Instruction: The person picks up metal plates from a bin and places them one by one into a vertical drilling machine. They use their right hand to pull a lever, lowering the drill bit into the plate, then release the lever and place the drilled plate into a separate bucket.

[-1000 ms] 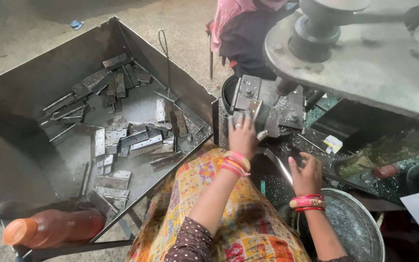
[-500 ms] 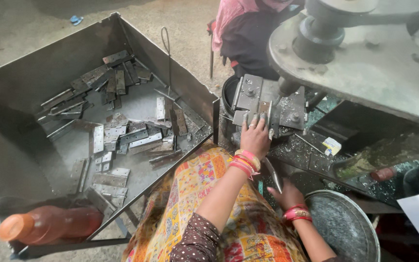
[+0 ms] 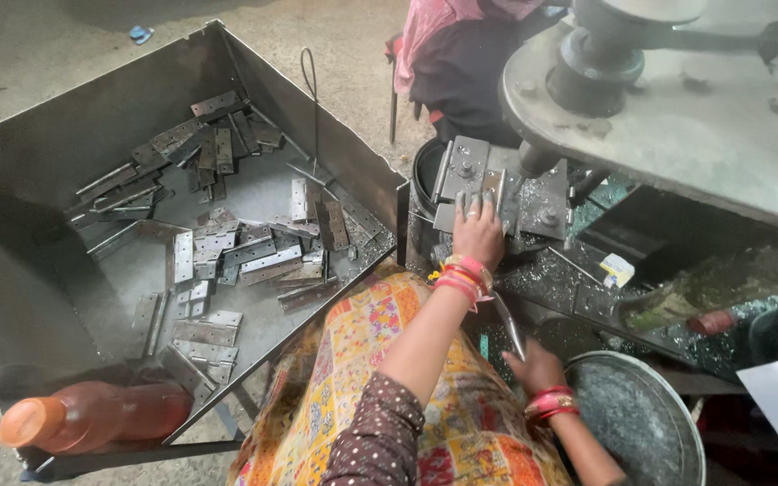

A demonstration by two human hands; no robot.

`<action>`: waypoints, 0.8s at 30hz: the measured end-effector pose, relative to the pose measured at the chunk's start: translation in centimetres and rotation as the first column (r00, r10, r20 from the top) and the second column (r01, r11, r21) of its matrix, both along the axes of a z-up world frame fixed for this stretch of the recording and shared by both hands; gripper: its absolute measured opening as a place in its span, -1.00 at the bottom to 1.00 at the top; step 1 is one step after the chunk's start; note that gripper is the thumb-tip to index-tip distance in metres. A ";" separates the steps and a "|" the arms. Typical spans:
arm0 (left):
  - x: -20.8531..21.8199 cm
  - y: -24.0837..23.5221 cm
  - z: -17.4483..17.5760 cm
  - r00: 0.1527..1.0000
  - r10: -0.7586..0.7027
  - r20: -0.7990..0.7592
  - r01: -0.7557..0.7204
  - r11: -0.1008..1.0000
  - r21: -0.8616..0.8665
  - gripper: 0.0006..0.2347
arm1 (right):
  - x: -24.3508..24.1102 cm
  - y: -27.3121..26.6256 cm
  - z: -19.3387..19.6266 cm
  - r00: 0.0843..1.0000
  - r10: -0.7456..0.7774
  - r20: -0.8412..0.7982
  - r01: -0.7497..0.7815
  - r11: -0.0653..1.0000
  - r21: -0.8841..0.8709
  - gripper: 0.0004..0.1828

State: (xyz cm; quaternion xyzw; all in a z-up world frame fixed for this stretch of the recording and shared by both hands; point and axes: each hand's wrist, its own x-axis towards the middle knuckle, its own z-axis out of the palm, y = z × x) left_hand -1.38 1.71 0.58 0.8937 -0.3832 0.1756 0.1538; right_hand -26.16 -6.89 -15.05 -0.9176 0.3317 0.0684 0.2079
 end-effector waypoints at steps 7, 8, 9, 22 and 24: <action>-0.8 0.7 -1.8 0.999 0.003 0.042 -0.002 0.999 -0.042 -0.59 | 3.7 -2.6 4.1 0.987 0.074 -0.142 -0.065 0.996 0.069 -0.22; 0.0 -0.1 -1.5 1.000 0.003 0.021 -0.002 1.000 -0.030 -0.60 | 4.4 -3.2 5.5 0.975 0.101 -0.198 -0.093 0.994 0.050 -0.20; 0.8 -1.1 -1.2 1.000 -0.006 -0.011 0.005 1.000 -0.013 -0.62 | 4.5 -3.4 6.3 0.979 0.127 -0.162 -0.116 0.990 0.076 -0.23; 1.7 -0.9 -1.6 0.998 -0.060 -0.025 0.060 0.998 0.014 -0.69 | 3.8 -2.8 4.8 0.984 0.101 -0.144 -0.090 0.993 0.083 -0.22; 3.0 -1.8 -1.3 0.996 -0.029 -0.079 0.034 0.998 0.058 -0.71 | 4.2 -3.3 6.9 0.969 0.142 -0.201 -0.137 0.990 0.040 -0.22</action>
